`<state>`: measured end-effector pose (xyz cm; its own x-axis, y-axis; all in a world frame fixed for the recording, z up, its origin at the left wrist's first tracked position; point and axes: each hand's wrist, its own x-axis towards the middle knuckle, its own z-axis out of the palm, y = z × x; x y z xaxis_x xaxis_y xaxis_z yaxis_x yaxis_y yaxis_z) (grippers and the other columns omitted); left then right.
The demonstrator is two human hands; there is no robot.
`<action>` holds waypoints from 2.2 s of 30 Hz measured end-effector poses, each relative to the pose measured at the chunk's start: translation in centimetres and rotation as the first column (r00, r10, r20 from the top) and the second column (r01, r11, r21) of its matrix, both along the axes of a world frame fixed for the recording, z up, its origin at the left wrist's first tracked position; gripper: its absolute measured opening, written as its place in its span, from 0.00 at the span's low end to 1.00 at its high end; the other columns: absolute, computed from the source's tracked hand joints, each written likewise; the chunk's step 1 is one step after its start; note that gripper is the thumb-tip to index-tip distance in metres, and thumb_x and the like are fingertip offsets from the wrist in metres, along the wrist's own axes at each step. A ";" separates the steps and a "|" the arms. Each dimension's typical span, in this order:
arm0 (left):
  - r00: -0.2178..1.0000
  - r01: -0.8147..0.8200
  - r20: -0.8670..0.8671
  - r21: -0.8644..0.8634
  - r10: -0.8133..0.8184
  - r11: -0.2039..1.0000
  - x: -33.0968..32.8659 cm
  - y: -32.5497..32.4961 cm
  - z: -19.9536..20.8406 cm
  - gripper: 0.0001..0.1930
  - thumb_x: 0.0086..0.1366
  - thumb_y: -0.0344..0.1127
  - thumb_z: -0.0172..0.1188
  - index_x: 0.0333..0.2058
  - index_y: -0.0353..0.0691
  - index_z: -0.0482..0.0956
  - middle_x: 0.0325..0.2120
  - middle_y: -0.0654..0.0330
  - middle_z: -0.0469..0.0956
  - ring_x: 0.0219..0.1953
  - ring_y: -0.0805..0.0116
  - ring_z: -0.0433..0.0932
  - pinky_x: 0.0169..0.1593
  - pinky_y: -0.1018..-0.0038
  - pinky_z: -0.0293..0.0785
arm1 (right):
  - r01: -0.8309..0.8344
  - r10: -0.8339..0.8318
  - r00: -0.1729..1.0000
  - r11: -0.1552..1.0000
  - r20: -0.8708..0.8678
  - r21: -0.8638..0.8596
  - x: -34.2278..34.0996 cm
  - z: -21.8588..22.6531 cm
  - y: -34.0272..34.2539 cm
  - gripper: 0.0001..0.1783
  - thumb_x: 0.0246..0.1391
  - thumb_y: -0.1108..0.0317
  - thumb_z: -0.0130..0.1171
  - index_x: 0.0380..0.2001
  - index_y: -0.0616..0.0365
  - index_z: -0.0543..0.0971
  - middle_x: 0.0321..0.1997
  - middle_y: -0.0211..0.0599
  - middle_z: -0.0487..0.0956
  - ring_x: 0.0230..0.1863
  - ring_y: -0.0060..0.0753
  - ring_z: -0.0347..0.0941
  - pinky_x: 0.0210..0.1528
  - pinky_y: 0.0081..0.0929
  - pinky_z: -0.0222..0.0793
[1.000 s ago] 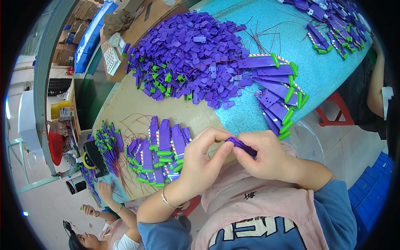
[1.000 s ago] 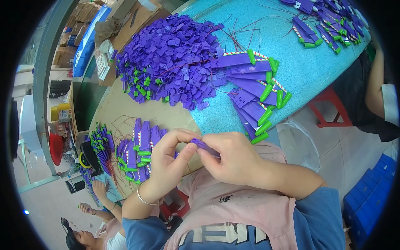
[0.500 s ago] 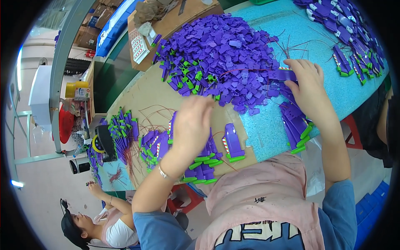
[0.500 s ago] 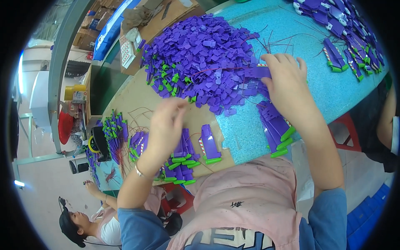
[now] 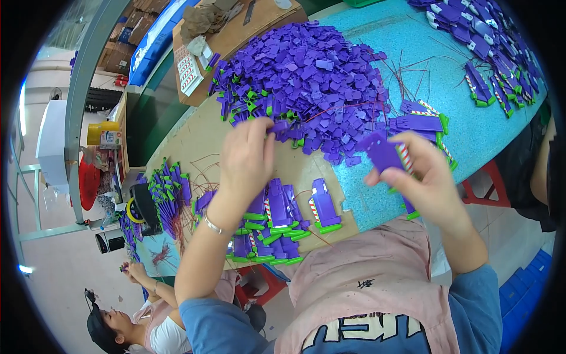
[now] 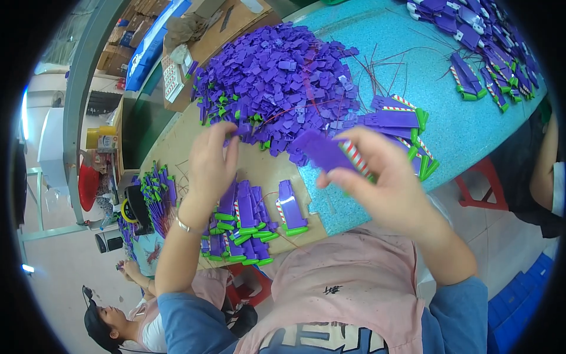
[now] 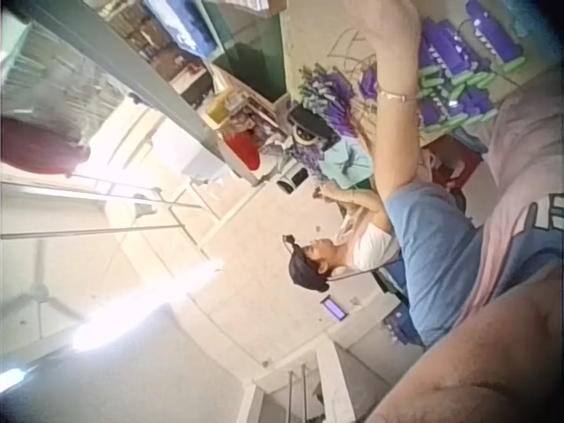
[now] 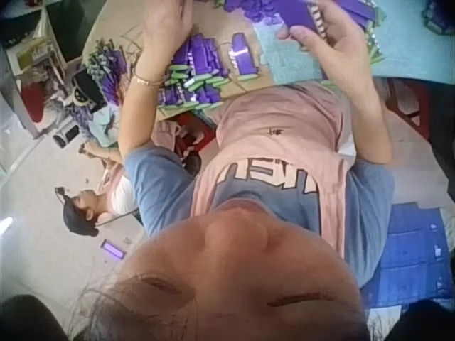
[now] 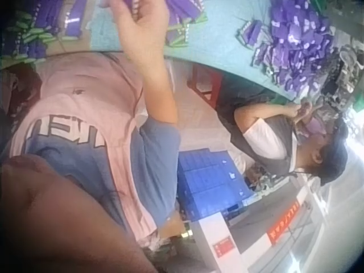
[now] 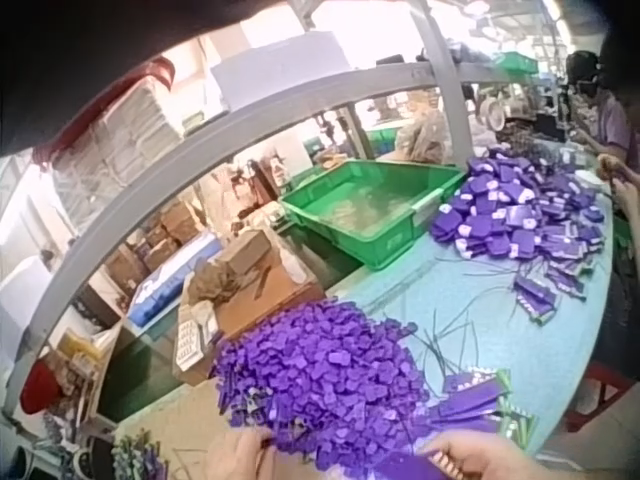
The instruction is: The person assembles plastic toy parts by fitting pieces together by hand and stacking the assembled items on the table.
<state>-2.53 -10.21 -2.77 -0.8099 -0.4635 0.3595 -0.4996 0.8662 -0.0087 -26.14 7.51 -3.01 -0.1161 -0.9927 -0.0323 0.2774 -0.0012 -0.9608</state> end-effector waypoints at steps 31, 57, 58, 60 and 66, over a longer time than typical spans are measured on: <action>0.891 0.115 -0.151 0.987 0.429 0.110 -0.4 10.5 2.1 0.12 0.56 0.27 0.67 0.40 0.35 0.81 0.31 0.57 0.80 0.30 0.69 0.79 0.33 0.76 0.74 | -0.107 -0.025 0.897 0.956 -0.441 -0.272 5.2 -3.7 0.6 0.24 0.54 0.70 0.62 0.53 0.64 0.71 0.32 0.44 0.79 0.29 0.40 0.78 0.33 0.33 0.73; 0.948 -0.243 0.020 0.692 0.319 0.680 -3.3 -0.7 -1.8 0.12 0.56 0.29 0.66 0.38 0.37 0.76 0.19 0.62 0.70 0.21 0.70 0.69 0.28 0.71 0.67 | -0.237 0.201 0.889 0.971 -0.413 -0.037 4.8 -1.7 1.5 0.11 0.57 0.70 0.59 0.37 0.69 0.76 0.31 0.42 0.75 0.37 0.40 0.72 0.40 0.32 0.66; 0.947 -0.244 0.020 0.692 0.320 0.680 -3.1 -0.6 -1.8 0.12 0.56 0.29 0.66 0.38 0.37 0.76 0.19 0.62 0.70 0.21 0.70 0.69 0.28 0.71 0.67 | -0.270 0.228 0.894 0.961 -0.386 -0.058 4.8 -2.0 1.6 0.09 0.56 0.71 0.59 0.34 0.67 0.75 0.30 0.39 0.76 0.35 0.37 0.73 0.37 0.31 0.66; 0.974 -0.186 0.013 0.609 0.226 0.771 -3.1 -0.4 -1.7 0.09 0.60 0.28 0.64 0.37 0.35 0.75 0.21 0.63 0.72 0.22 0.73 0.70 0.28 0.73 0.68 | -0.300 0.254 0.897 0.951 -0.361 -0.074 5.2 -2.3 1.8 0.07 0.56 0.72 0.60 0.32 0.66 0.75 0.28 0.37 0.76 0.32 0.34 0.74 0.34 0.30 0.67; 0.828 0.252 -0.314 0.949 0.464 0.192 -2.7 6.9 2.1 0.04 0.65 0.26 0.58 0.35 0.33 0.73 0.36 0.57 0.80 0.37 0.74 0.78 0.43 0.78 0.75 | -0.181 0.135 0.968 0.959 0.211 0.216 5.6 -2.5 1.5 0.05 0.58 0.73 0.57 0.30 0.63 0.77 0.30 0.33 0.80 0.29 0.20 0.75 0.30 0.23 0.68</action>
